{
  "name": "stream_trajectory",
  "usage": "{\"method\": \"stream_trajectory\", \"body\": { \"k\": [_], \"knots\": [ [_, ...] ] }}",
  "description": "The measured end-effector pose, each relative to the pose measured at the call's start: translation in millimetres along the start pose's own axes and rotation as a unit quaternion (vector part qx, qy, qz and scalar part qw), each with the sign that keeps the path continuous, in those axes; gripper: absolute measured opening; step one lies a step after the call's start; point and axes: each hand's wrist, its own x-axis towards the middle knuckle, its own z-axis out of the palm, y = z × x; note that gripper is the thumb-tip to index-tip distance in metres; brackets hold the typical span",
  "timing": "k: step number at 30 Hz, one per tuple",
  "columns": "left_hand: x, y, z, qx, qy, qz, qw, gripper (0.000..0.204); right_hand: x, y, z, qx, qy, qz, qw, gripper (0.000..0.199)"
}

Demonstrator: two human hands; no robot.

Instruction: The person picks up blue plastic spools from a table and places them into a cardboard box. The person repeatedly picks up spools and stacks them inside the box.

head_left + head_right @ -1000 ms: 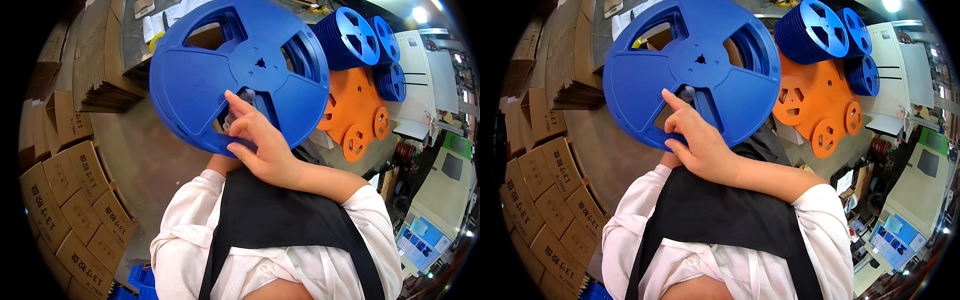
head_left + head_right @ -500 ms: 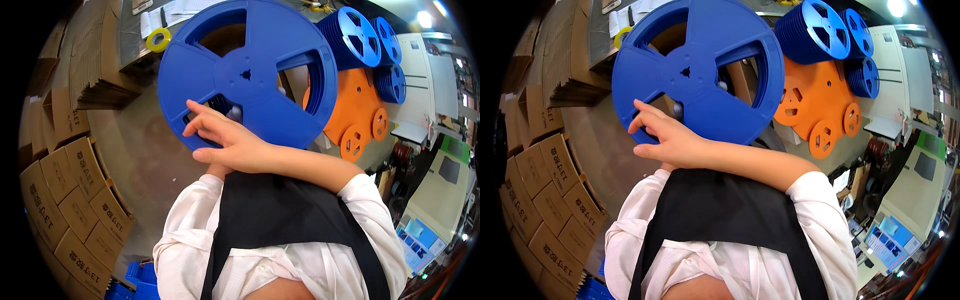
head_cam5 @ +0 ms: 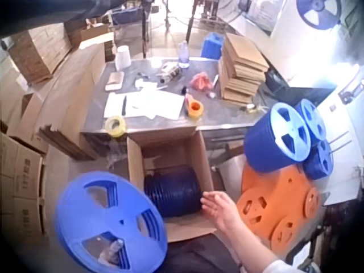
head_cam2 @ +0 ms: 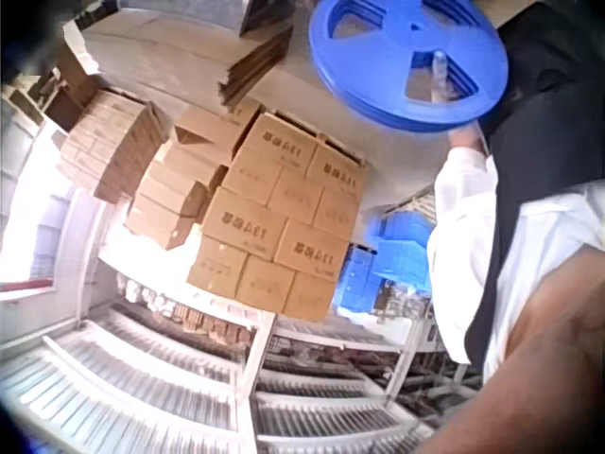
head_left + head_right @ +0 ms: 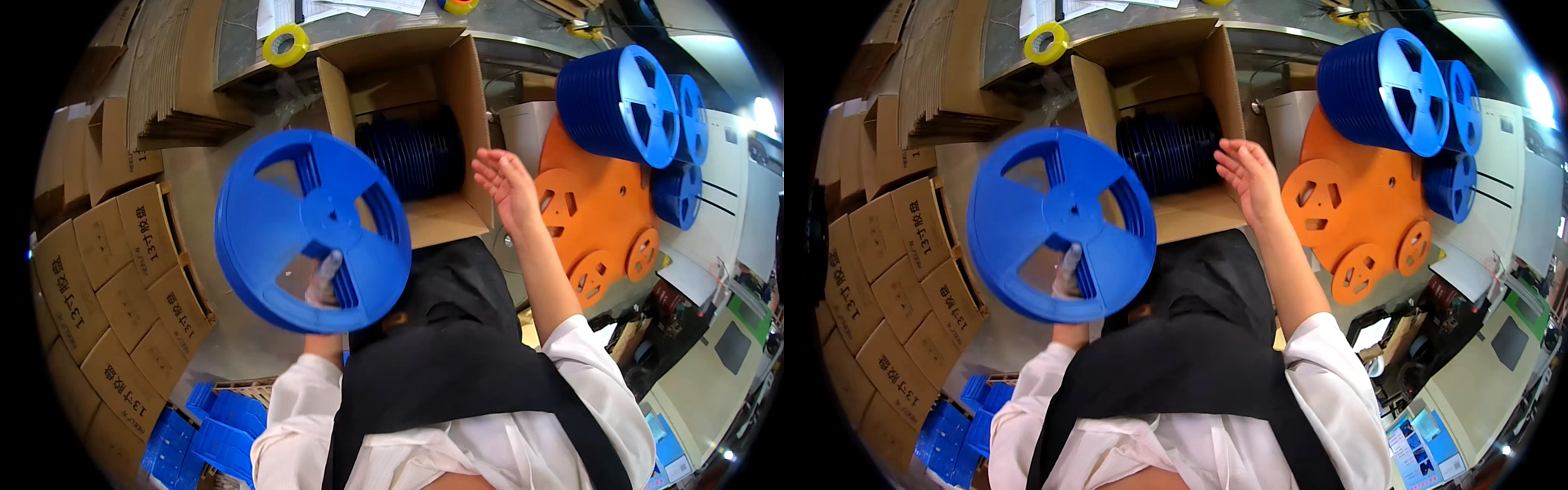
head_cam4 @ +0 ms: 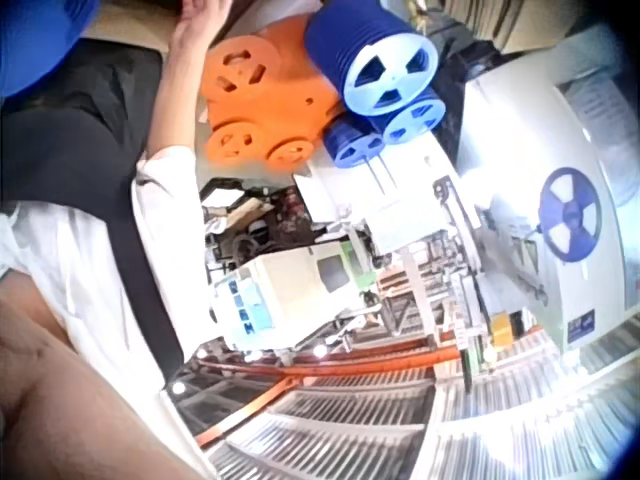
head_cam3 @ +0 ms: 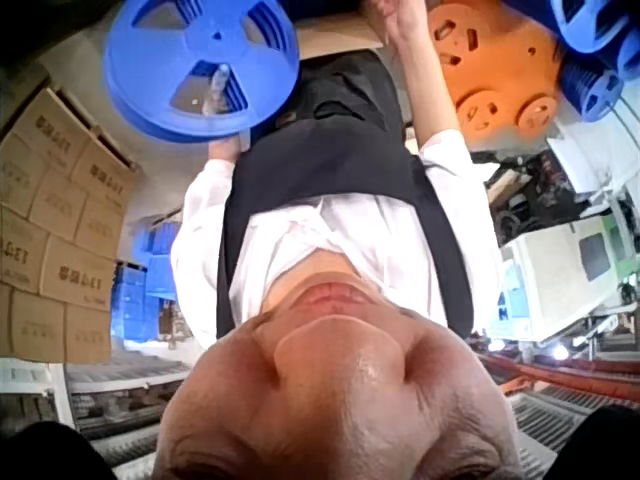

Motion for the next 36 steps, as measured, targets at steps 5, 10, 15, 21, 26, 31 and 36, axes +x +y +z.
{"method": "stream_trajectory", "body": {
  "k": [5,10,15,21,26,31,36],
  "knots": [
    [12,-33,-50,0.062,-0.023,-0.055,0.996,0.060,93,135,-85,-0.184,0.124,0.180,0.958,0.041],
    [28,-132,-122,0.083,0.065,-0.144,0.984,0.059,189,213,-145,-0.507,0.116,0.091,0.849,0.065],
    [70,-180,-130,0.125,0.125,-0.203,0.963,0.059,242,259,-164,-0.659,0.163,-0.005,0.735,0.076],
    [117,-221,-132,0.185,0.136,-0.213,0.950,0.059,237,310,-122,-0.655,0.137,-0.044,0.742,0.090],
    [194,-234,-108,0.272,0.072,-0.173,0.944,0.059,224,307,-133,-0.713,-0.048,-0.069,0.696,0.086],
    [272,-240,-43,0.358,-0.011,-0.088,0.929,0.059,195,303,-137,-0.598,-0.058,0.045,0.798,0.081],
    [345,-253,46,0.388,-0.105,-0.090,0.911,0.059,167,331,-170,-0.631,-0.111,0.080,0.764,0.067]
  ]
}}
